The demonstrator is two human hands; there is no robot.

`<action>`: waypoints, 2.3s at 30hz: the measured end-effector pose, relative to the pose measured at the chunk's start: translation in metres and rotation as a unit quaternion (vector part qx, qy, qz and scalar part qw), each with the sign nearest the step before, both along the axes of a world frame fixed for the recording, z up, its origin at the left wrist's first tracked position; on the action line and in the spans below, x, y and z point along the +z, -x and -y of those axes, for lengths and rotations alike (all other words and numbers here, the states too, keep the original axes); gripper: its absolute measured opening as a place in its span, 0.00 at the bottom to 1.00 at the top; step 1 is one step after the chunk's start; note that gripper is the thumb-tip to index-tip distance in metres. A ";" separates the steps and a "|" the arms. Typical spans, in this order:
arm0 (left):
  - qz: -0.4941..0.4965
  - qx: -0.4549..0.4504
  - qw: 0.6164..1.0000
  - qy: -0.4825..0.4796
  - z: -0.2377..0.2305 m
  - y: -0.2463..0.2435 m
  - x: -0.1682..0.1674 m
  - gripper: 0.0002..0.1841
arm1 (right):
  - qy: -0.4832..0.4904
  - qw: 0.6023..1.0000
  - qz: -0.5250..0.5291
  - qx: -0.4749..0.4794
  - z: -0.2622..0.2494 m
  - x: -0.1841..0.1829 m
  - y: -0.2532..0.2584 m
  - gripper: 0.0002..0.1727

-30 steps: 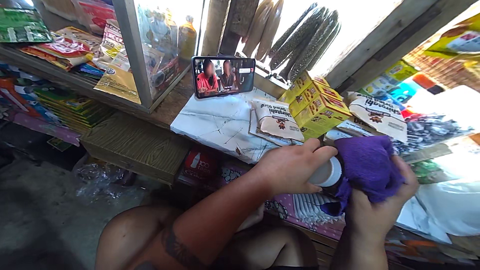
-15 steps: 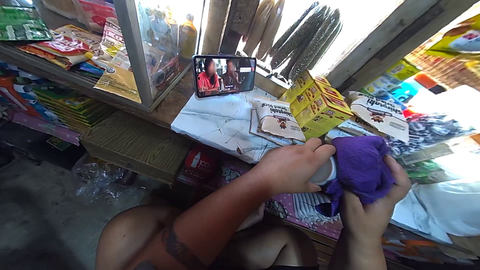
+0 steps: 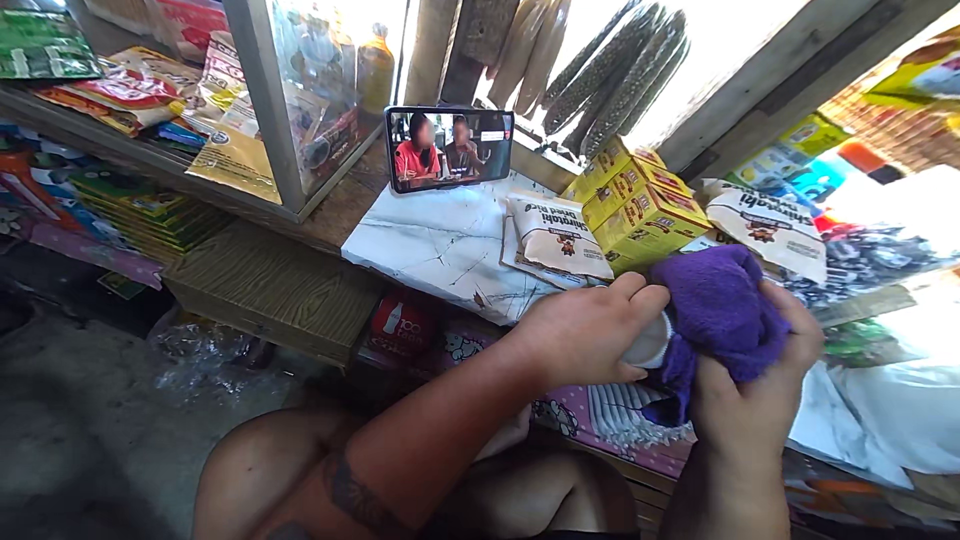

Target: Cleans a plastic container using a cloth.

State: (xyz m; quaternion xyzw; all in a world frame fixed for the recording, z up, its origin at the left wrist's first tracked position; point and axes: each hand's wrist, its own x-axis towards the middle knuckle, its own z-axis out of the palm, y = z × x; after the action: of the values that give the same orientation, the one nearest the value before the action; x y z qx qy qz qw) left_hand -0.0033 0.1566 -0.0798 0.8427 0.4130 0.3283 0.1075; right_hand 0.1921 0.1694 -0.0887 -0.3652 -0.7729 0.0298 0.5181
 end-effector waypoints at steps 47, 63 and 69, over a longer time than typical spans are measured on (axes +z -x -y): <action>0.003 -0.008 1.000 0.002 -0.001 0.001 0.000 0.34 | -0.046 0.998 -0.034 0.034 0.001 -0.013 -0.001 0.38; 0.002 -0.001 1.000 -0.002 -0.001 0.000 0.000 0.33 | -0.021 0.999 -0.039 0.028 -0.003 -0.007 0.000 0.39; 0.011 -0.003 1.000 -0.006 -0.001 0.000 -0.001 0.34 | -0.011 0.999 -0.032 0.024 -0.005 -0.004 -0.001 0.40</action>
State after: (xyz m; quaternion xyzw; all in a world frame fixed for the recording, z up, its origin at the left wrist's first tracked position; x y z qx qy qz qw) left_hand -0.0034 0.1574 -0.0810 0.8409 0.4071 0.3398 0.1077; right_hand 0.1933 0.1747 -0.0931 -0.3397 -0.7649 0.0456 0.5454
